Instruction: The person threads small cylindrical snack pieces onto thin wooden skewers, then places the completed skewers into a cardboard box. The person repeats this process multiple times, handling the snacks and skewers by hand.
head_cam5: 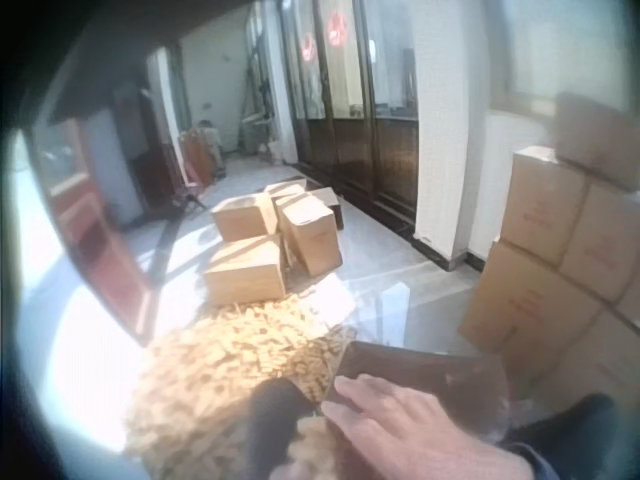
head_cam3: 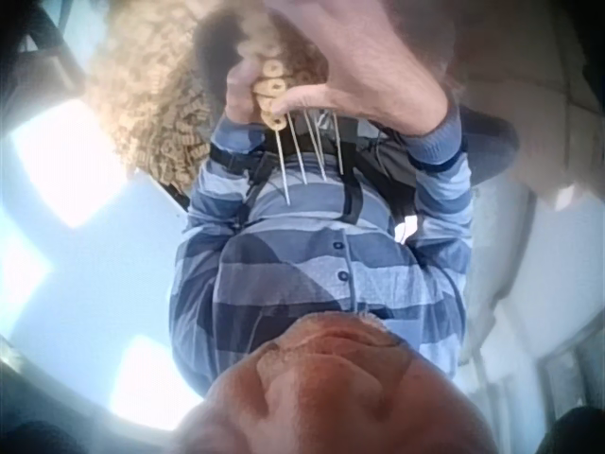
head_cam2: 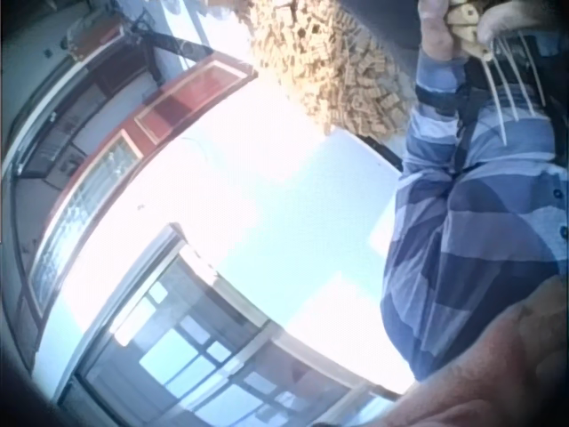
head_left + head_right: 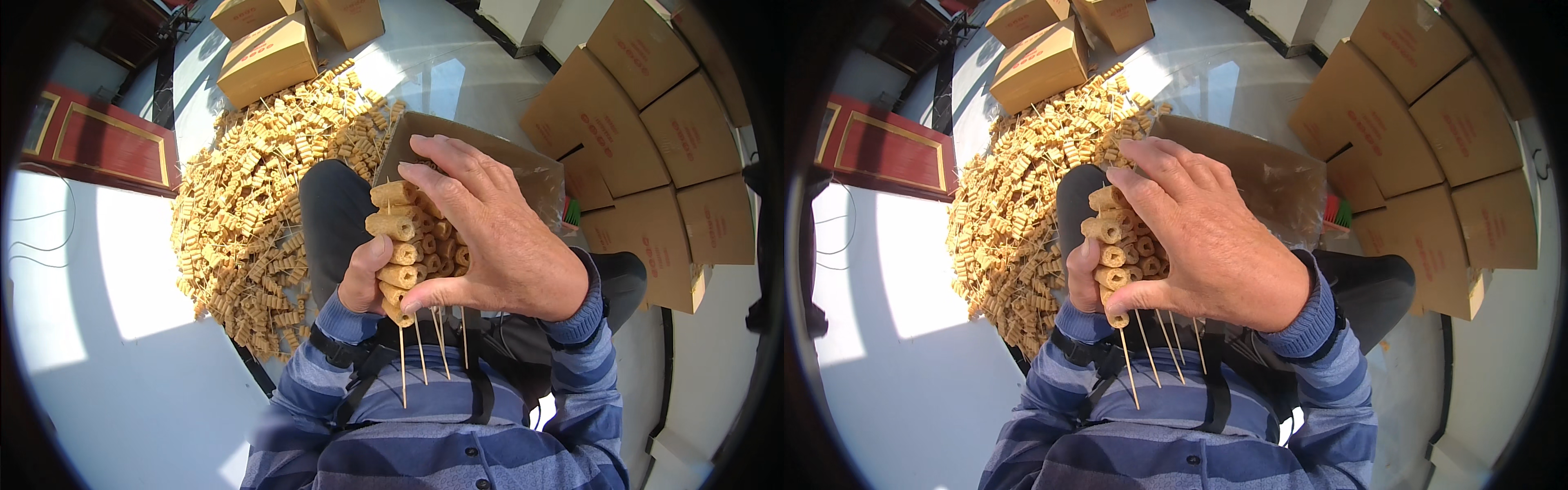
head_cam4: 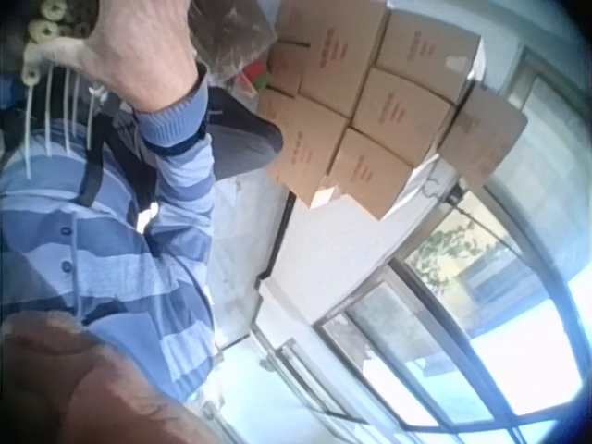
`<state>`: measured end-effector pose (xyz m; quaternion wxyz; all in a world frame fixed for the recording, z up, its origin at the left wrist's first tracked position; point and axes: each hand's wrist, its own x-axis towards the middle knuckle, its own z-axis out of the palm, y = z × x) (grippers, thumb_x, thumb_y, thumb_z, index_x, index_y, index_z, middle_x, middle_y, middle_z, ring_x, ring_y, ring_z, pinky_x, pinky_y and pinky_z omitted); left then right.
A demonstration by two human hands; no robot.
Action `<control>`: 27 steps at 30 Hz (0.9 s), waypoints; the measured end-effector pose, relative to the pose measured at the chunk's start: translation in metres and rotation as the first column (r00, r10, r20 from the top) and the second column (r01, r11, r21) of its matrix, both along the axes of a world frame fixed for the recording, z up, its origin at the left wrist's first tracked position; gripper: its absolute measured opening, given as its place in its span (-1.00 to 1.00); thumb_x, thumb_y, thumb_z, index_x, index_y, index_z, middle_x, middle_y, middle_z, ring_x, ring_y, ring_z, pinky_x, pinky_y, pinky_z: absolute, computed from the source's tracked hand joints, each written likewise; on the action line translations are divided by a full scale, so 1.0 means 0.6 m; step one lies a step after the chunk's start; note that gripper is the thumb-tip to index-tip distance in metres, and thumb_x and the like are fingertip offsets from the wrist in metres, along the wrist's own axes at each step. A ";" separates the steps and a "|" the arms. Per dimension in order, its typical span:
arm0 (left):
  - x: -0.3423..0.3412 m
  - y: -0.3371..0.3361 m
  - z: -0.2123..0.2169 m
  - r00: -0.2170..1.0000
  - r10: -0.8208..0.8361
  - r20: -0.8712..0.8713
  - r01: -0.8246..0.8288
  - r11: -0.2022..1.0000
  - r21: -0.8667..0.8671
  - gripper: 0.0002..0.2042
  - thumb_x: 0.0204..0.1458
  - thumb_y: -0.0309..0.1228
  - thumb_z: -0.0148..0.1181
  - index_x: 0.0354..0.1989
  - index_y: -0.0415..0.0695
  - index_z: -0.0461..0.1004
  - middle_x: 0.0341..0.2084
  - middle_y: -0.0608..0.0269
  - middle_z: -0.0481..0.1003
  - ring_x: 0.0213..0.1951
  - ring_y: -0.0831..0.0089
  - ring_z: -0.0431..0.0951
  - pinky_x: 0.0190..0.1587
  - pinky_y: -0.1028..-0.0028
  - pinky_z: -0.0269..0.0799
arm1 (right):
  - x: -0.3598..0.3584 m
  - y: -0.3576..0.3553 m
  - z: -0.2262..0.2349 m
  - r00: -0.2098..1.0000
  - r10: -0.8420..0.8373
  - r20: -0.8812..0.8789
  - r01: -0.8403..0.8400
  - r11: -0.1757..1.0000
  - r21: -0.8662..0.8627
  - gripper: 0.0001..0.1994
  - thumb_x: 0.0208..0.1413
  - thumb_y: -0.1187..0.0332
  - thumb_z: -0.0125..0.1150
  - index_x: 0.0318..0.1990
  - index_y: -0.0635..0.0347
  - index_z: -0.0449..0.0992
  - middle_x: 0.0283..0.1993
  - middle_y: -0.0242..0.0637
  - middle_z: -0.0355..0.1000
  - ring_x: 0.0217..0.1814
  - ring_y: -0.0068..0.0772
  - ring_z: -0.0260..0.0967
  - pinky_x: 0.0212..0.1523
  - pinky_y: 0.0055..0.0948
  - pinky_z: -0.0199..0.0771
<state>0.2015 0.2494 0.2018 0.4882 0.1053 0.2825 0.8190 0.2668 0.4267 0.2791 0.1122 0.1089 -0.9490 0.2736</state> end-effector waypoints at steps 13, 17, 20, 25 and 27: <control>-0.005 -0.005 -0.004 0.999 -0.022 -0.028 0.022 1.000 -0.010 -0.19 0.16 0.05 0.02 0.43 -0.27 -0.01 0.32 -0.09 0.21 0.33 0.10 0.30 0.40 0.18 0.21 | -0.004 -0.004 -0.009 1.000 -0.011 0.001 0.011 1.000 0.017 -0.08 -0.26 -0.28 0.50 0.15 0.22 0.37 0.38 0.00 0.15 0.45 0.12 0.06 0.38 0.01 0.11; -0.009 -0.002 -0.001 1.000 0.013 -0.029 -0.015 0.998 -0.067 -0.27 0.22 0.05 -0.06 0.39 -0.26 0.06 0.27 -0.09 0.27 0.29 0.11 0.36 0.36 0.18 0.27 | -0.007 -0.006 -0.013 1.000 -0.009 -0.013 0.009 0.999 0.048 -0.11 -0.24 -0.27 0.49 0.13 0.22 0.40 0.37 0.01 0.16 0.45 0.12 0.07 0.38 0.01 0.11; -0.011 0.004 0.004 0.998 0.063 0.010 -0.061 0.992 -0.109 -0.33 0.27 0.04 -0.11 0.37 -0.23 0.11 0.24 -0.07 0.32 0.25 0.14 0.40 0.31 0.20 0.33 | -0.007 -0.009 -0.016 1.000 -0.029 0.010 0.028 0.994 0.102 -0.03 -0.26 -0.28 0.49 0.21 0.25 0.34 0.39 0.04 0.14 0.46 0.13 0.06 0.39 0.02 0.10; -0.018 0.014 0.008 0.989 0.120 -0.083 -0.135 0.969 -0.209 -0.34 0.29 0.13 -0.25 0.33 -0.18 0.22 0.21 0.04 0.38 0.23 0.24 0.43 0.25 0.27 0.39 | 0.011 -0.029 -0.021 1.000 0.015 -0.001 -0.015 0.994 -0.109 0.11 -0.23 -0.24 0.51 0.37 0.31 0.13 0.40 0.10 0.10 0.46 0.17 0.04 0.41 0.03 0.05; -0.023 0.016 0.004 0.991 0.092 -0.093 -0.108 0.975 -0.196 -0.36 0.30 0.12 -0.20 0.33 -0.18 0.21 0.17 0.04 0.41 0.16 0.25 0.49 0.17 0.27 0.47 | 0.009 -0.042 -0.032 1.000 0.016 -0.007 -0.017 0.992 -0.128 0.12 -0.19 -0.17 0.52 0.41 0.31 0.04 0.38 0.10 0.12 0.46 0.17 0.04 0.42 0.01 0.04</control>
